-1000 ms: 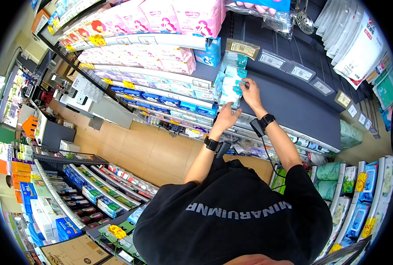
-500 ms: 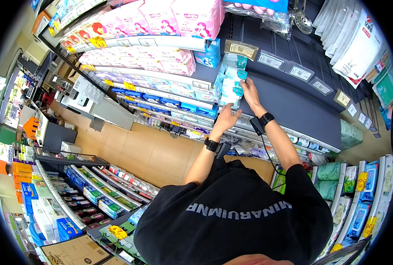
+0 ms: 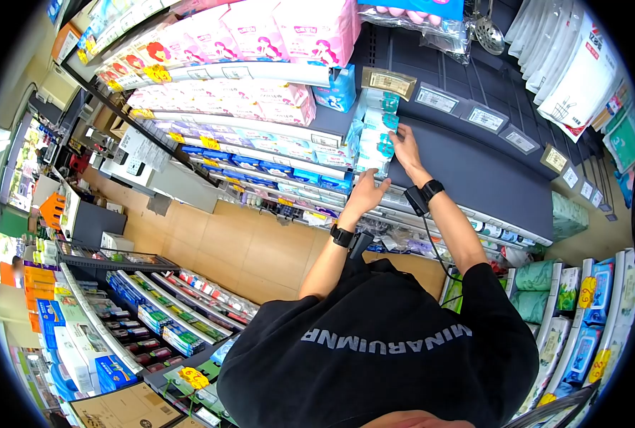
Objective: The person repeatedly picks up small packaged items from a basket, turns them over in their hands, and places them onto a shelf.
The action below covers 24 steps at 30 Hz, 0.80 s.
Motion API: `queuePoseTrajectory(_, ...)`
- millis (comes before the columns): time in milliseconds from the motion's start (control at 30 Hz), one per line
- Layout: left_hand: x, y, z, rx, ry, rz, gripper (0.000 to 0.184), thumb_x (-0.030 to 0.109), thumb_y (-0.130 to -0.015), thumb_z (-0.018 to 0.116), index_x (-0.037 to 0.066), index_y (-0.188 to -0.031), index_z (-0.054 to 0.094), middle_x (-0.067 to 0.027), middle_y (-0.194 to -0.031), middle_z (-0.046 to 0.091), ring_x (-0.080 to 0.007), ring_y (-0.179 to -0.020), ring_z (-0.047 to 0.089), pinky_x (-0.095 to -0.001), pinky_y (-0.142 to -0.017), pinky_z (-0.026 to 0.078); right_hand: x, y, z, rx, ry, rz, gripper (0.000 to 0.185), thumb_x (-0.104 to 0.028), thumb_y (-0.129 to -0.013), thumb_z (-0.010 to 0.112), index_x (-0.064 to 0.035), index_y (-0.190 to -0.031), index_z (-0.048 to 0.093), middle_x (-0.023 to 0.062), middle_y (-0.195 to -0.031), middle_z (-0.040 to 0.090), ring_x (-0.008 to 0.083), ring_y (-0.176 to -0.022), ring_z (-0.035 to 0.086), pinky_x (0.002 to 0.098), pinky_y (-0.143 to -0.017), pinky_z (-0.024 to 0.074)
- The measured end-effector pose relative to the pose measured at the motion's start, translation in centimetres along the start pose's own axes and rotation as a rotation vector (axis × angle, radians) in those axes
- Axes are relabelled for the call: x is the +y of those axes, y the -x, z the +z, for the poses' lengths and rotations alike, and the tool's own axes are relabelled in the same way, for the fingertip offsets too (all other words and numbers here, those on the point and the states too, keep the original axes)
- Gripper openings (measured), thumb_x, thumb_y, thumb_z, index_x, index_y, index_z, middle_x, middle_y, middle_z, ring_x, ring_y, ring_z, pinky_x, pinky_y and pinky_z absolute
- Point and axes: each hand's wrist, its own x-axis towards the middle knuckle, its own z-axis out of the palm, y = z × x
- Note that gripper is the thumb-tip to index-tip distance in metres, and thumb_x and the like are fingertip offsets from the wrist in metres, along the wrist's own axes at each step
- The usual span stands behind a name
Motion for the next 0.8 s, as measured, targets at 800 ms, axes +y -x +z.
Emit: queuePoseTrajectory(800,-0.2,0.2,-0.8,-0.004,0.072,0.016,0.058,0.038,-0.093,0.064,-0.003,-0.132,0.052,-0.0274,-0.131,0.055,-0.041,-0.125,0.052,-0.0439,-0.103,0.043,0.5,0.0,-0.2,0.024,-0.099,0.01,0.074,-0.034,-0.096,0.06,0.0041,-0.151,0.027,0.0277,-0.148,0.042,0.0341,-0.136,0.046,0.038,-0.11,0.0389)
